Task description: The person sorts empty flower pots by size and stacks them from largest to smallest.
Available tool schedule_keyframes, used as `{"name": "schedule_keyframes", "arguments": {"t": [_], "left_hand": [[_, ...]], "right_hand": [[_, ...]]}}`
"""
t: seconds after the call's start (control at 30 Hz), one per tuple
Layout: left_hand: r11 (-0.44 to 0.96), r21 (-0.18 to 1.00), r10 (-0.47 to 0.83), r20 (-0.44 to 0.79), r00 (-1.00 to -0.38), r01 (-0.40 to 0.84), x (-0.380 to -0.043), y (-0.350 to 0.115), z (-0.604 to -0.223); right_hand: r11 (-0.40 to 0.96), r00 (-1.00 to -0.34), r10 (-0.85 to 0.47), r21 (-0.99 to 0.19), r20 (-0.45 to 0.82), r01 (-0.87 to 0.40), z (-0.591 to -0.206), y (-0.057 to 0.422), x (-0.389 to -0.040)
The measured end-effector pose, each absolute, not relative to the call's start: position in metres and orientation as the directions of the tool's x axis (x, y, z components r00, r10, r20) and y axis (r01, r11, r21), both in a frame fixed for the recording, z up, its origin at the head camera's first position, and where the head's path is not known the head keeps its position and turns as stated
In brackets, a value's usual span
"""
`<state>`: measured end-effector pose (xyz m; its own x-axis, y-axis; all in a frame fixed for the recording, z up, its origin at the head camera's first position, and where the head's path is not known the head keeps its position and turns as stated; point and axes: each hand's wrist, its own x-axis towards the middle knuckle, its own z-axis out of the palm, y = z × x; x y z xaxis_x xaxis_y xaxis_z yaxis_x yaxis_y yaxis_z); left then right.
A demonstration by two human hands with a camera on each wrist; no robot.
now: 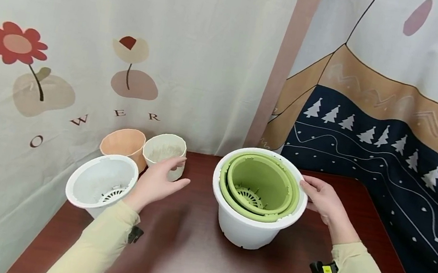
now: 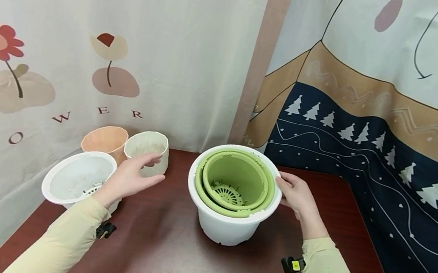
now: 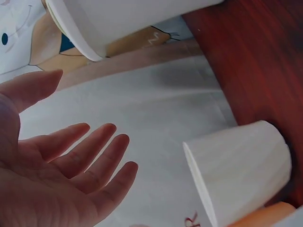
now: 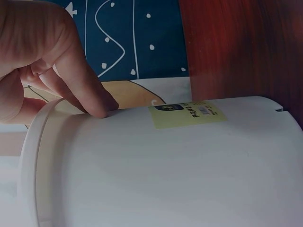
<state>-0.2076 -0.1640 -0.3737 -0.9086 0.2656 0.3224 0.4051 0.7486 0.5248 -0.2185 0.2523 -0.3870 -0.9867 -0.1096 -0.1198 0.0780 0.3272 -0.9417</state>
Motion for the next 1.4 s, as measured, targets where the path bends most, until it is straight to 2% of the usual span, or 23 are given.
{"name": "schedule_keyframes", "arguments": {"t": [0.43, 1.03, 1.4], "left_hand": [[0.779, 0.510, 0.207, 0.342, -0.916, 0.366, -0.201, -0.204, -0.390], [0.831, 0.496, 0.082, 0.340, -0.937, 0.253, -0.181, -0.274, -0.383], [0.853, 0.500, 0.011, 0.270, -0.963, 0.150, -0.172, -0.309, -0.378]], "right_hand": [[0.317, -0.987, -0.110, -0.945, -0.121, 0.081, -0.388, 0.252, -0.218], [0.314, -0.988, -0.110, -0.947, -0.111, 0.071, -0.389, 0.253, -0.220], [0.318, -0.988, -0.103, -0.945, -0.112, 0.074, -0.390, 0.252, -0.221]]}}
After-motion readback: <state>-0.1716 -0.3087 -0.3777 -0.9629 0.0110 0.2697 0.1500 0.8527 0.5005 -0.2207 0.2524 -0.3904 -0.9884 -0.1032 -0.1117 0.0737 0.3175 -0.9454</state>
